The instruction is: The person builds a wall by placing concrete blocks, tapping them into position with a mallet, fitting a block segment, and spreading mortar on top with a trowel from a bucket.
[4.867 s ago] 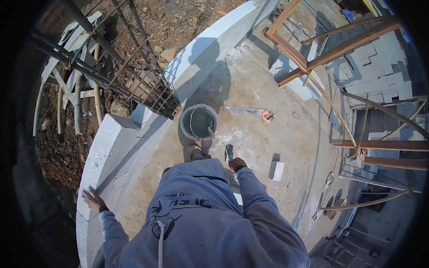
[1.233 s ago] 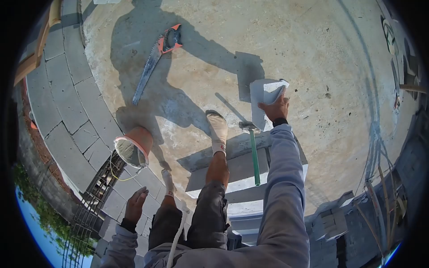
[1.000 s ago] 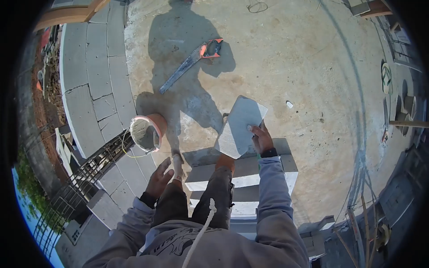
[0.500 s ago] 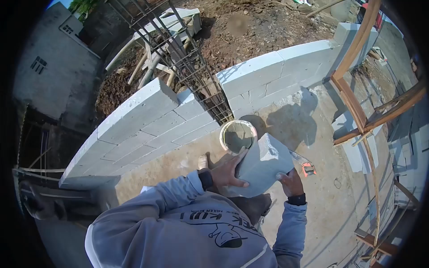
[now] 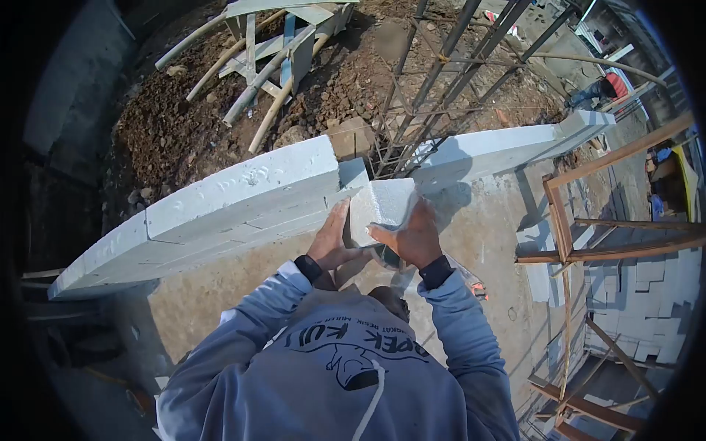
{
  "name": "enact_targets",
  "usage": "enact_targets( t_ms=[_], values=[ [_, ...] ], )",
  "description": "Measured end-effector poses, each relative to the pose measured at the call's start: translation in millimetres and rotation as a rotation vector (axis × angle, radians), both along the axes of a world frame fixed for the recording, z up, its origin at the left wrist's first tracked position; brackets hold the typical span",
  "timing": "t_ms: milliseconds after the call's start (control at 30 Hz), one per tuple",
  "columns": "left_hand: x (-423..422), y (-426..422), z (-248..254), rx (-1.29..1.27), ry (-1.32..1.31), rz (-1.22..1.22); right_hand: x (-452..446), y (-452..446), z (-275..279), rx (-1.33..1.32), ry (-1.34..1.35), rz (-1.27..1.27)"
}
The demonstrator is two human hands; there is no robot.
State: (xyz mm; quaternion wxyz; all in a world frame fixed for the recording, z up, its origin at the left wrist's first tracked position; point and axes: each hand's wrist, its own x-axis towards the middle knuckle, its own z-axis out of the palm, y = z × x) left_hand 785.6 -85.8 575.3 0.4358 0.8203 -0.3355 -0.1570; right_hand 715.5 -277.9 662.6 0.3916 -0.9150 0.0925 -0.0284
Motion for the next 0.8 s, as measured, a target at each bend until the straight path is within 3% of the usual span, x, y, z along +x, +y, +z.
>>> enact_targets(
  t_ms=[67,167,233,600,800],
  values=[
    [22.5,-4.1,3.0,-0.006,-0.068,0.005,15.4,10.4,-25.3,-0.384,-0.128,-0.104],
    [47.2,7.2,12.2,-0.026,-0.195,0.007,37.5,28.2,-33.9,-0.269,-0.147,-0.168],
    [57.7,22.5,16.9,0.108,-0.231,0.013,47.7,28.9,-51.5,-0.202,-0.178,-0.183],
    [78.8,5.7,44.4,0.456,-0.41,0.015,80.1,24.7,-85.1,-0.248,-0.158,-0.228],
    [80.6,-13.7,35.4,0.569,-0.417,0.042,93.8,28.1,-84.8,-0.242,-0.141,-0.249]
  ],
)
